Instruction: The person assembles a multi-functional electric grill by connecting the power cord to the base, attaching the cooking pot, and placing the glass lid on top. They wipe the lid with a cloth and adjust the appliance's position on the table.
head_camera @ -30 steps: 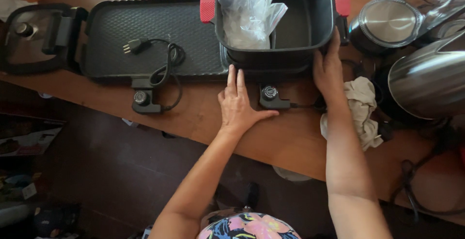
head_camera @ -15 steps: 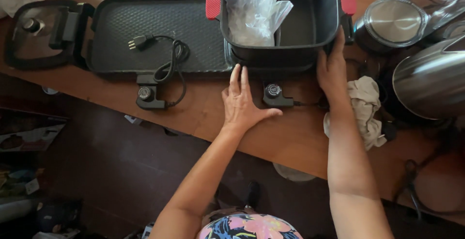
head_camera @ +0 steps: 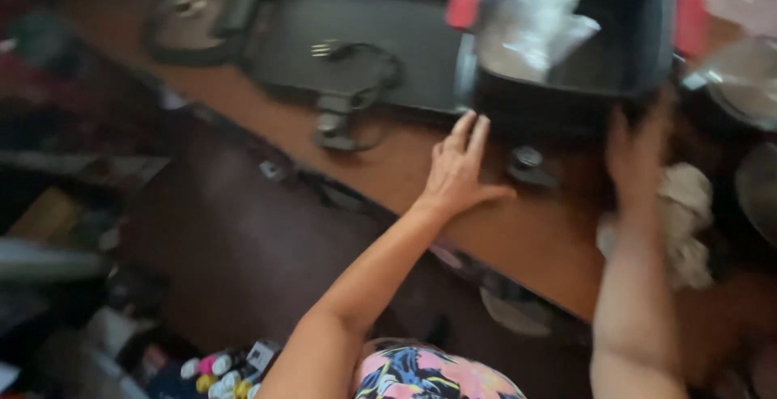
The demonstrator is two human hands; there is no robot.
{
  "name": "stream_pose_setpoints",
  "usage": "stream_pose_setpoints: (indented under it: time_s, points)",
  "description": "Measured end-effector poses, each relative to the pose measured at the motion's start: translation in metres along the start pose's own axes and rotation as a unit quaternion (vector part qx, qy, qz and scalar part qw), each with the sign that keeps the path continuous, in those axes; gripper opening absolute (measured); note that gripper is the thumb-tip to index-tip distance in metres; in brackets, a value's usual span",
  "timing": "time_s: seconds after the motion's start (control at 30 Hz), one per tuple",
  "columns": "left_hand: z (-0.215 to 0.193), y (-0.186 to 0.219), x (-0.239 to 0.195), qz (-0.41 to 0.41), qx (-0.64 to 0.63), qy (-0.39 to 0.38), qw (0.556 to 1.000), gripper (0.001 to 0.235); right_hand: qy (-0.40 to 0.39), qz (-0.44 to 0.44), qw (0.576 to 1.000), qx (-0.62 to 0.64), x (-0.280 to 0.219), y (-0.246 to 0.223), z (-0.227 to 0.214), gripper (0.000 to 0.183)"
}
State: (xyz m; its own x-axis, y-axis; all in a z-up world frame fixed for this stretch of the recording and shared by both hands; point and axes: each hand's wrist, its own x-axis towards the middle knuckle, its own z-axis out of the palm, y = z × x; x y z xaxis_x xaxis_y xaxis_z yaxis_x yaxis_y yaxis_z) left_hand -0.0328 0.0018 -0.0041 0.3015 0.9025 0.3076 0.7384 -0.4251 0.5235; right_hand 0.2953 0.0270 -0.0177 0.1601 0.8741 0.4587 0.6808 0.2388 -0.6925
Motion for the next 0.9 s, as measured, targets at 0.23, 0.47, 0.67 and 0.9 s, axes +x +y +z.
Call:
stream_pose_setpoints:
  time_s: [0.23,0.47,0.67,0.9]
  points:
    - [-0.142,-0.132,-0.040,0.104,0.169,0.110,0.974,0.129,0.094,-0.235,0.943,-0.217,-0.080,-0.113,-0.030,0.053]
    - [-0.226,-0.193,-0.012,0.015,0.213,-0.157,0.964,0.145,-0.030,-0.268,0.875,-0.403,-0.069,-0.144,0.019,0.111]
    - [-0.205,-0.208,0.013,0.097,0.191,-0.194,0.957,0.145,-0.121,-0.144,0.927,-0.324,-0.070,-0.126,0.012,0.113]
    - [-0.201,-0.218,0.016,0.122,0.109,-0.148,0.975,0.132,-0.160,-0.076,0.941,-0.288,-0.061,-0.122,0.014,0.106]
